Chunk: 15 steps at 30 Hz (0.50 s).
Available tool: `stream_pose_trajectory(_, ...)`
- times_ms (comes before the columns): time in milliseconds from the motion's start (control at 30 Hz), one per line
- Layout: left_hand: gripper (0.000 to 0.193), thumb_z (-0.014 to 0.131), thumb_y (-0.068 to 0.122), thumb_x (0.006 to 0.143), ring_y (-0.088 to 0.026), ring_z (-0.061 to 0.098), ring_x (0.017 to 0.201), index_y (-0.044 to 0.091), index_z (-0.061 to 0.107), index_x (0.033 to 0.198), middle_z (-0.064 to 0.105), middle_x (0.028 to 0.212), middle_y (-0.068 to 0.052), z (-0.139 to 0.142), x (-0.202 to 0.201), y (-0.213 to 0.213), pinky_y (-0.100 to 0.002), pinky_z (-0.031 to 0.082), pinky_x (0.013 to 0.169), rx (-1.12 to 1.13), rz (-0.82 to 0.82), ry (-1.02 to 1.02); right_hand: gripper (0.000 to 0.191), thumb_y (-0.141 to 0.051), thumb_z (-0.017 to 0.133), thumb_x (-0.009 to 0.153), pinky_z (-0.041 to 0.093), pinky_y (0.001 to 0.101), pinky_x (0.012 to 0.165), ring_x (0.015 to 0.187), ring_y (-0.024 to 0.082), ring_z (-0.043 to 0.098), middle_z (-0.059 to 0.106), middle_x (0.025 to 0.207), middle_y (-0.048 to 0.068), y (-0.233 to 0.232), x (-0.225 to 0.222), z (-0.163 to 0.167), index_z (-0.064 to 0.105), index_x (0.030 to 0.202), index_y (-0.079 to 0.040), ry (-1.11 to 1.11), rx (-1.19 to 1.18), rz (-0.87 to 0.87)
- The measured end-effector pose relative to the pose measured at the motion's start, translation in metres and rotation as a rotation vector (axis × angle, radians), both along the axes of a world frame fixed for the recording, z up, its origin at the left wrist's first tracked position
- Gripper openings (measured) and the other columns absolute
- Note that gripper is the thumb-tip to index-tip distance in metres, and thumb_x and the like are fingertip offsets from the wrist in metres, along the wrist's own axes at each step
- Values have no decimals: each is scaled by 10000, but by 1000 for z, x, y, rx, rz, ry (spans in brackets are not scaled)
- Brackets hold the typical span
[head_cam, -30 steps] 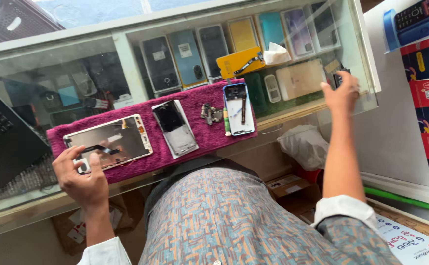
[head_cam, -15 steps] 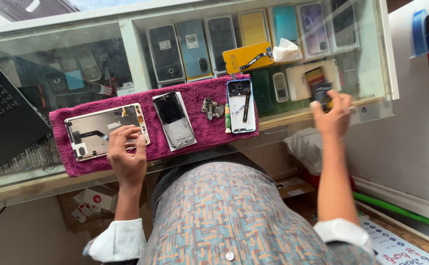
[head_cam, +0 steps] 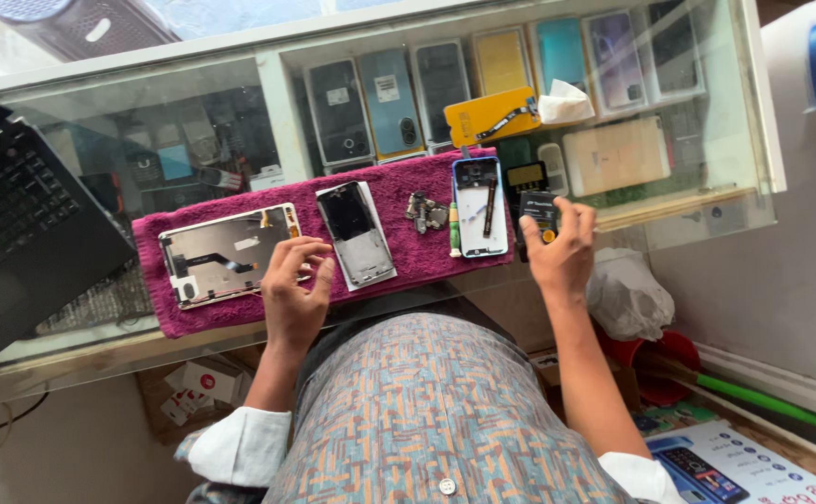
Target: The person repairs a smartphone at a glass display counter. They hold the phone frame in one hand and use a yellow-handled screwdriver to pry and scrape along the edge of the phone, working over a paper sheet on a pink towel, with a disassembled phone body and small parts laid out nearby.
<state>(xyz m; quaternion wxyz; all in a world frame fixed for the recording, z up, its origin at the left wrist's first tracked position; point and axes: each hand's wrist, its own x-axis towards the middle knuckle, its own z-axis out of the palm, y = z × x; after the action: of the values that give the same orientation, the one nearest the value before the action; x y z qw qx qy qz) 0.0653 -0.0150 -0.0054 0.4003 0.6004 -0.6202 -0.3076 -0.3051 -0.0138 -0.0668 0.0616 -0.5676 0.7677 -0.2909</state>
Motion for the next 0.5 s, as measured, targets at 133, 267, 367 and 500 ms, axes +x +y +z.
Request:
stream_pose_trajectory(133, 119, 717, 64, 920, -178, 703, 899, 39, 725, 1036, 695, 1135, -92, 1, 4, 7, -297, 580, 738, 18, 4, 15, 457, -136, 801, 891, 490, 464, 1061, 1213, 376, 599, 626, 1282, 163, -49, -11, 8, 633, 1304, -38, 90, -134, 199)
stream_pose_trajectory(267, 120, 709, 60, 928, -177, 704, 912, 40, 723, 1046, 695, 1130, -92, 1, 13, 17, -289, 580, 755, -3, 5, 27, 578, -100, 796, 847, 435, 454, 1116, 1308, 373, 552, 614, 1382, 143, -126, -16, 18, 625, 1398, -59, 177, -7, 522)
stream_pose_trajectory(367, 127, 719, 67, 921, -166, 702, 837, 50, 729, 1046, 705, 1098, -81, 3, 22, 24, -293, 575, 747, 46, 54, 20, 669, -168, 857, 756, 415, 467, 1053, 1318, 394, 511, 600, 1376, 137, -175, -12, 26, 630, 1380, -83, 279, 143, 688)
stream_pose_trajectory(500, 137, 708, 49, 911, -172, 702, 853, 51, 733, 1046, 707, 1098, -79, 5, 33, 38, -299, 577, 739, 21, 150, 43, 702, -281, 937, 649, 391, 491, 1079, 1309, 384, 509, 623, 1285, 121, -211, -13, 34, 689, 1290, -135, 390, 272, 810)
